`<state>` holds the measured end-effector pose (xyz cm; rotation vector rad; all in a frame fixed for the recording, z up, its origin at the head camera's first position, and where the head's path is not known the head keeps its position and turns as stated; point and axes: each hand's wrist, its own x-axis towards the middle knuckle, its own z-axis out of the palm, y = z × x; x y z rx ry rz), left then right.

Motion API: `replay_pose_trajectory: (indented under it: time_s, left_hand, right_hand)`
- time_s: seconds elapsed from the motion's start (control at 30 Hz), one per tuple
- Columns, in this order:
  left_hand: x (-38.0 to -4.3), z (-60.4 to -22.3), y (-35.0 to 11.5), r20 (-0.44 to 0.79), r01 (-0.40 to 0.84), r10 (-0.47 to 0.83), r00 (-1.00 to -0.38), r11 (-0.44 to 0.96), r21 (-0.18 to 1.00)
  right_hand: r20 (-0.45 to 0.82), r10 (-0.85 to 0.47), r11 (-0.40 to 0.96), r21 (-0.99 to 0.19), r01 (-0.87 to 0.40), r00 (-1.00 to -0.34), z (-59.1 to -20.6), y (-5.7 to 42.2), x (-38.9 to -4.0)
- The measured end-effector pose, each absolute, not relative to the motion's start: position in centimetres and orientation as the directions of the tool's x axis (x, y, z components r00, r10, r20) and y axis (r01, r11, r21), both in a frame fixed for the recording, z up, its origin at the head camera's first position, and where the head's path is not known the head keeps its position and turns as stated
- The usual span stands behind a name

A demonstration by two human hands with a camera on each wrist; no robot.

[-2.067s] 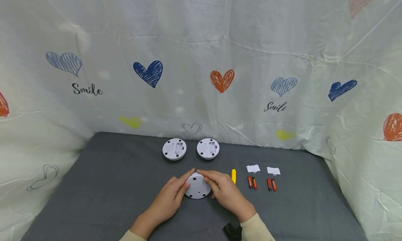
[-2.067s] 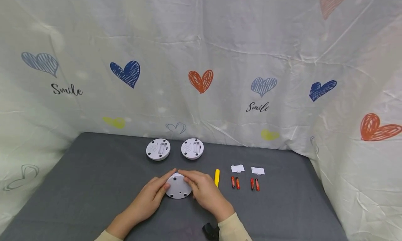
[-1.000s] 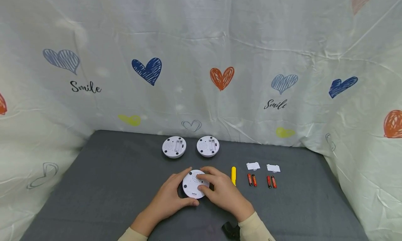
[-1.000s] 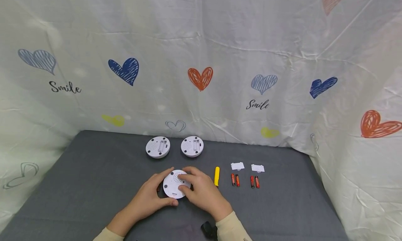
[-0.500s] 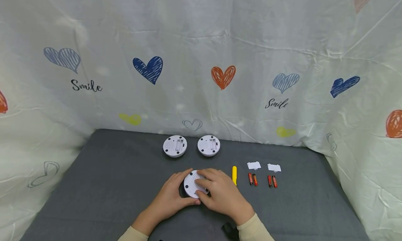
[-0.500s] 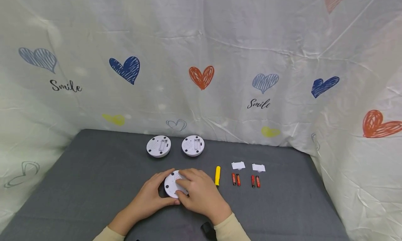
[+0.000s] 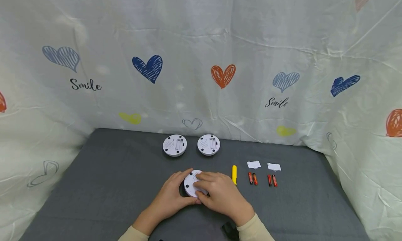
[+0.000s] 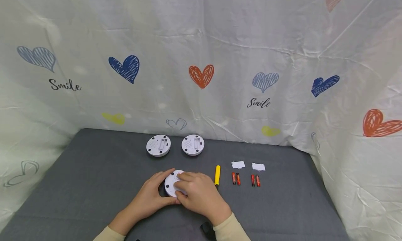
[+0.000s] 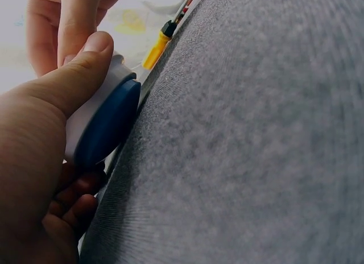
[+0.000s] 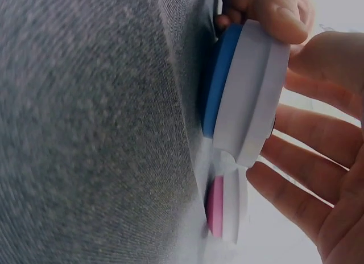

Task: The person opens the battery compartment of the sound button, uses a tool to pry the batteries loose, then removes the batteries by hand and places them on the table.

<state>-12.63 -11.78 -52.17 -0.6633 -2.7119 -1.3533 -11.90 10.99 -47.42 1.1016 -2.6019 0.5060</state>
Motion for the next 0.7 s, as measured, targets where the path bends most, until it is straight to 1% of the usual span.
replay_pose_trajectory:
  time_s: [0.23,0.4,0.7]
  left_hand:
    - [-12.56,-52.09,-11.55,0.201,0.359,0.331,-0.922,0.538,0.763]
    - [-12.5,-52.13,-11.59,0.204,0.357,0.323,-0.924,0.538,0.764]
    - [-12.59,-52.3,-11.56,0.199,0.36,0.333,-0.921,0.54,0.761]
  right_hand:
    - [0.402,-0.642,0.635,-0.199,-0.747,-0.653,-47.41,10.93,-11.84]
    - [0.419,-0.656,0.626,-0.163,-0.762,-0.628,-47.69,10.93,-11.78]
    - [0.414,-0.701,0.595,-0.111,-0.796,-0.581,-47.53,10.86,-11.67]
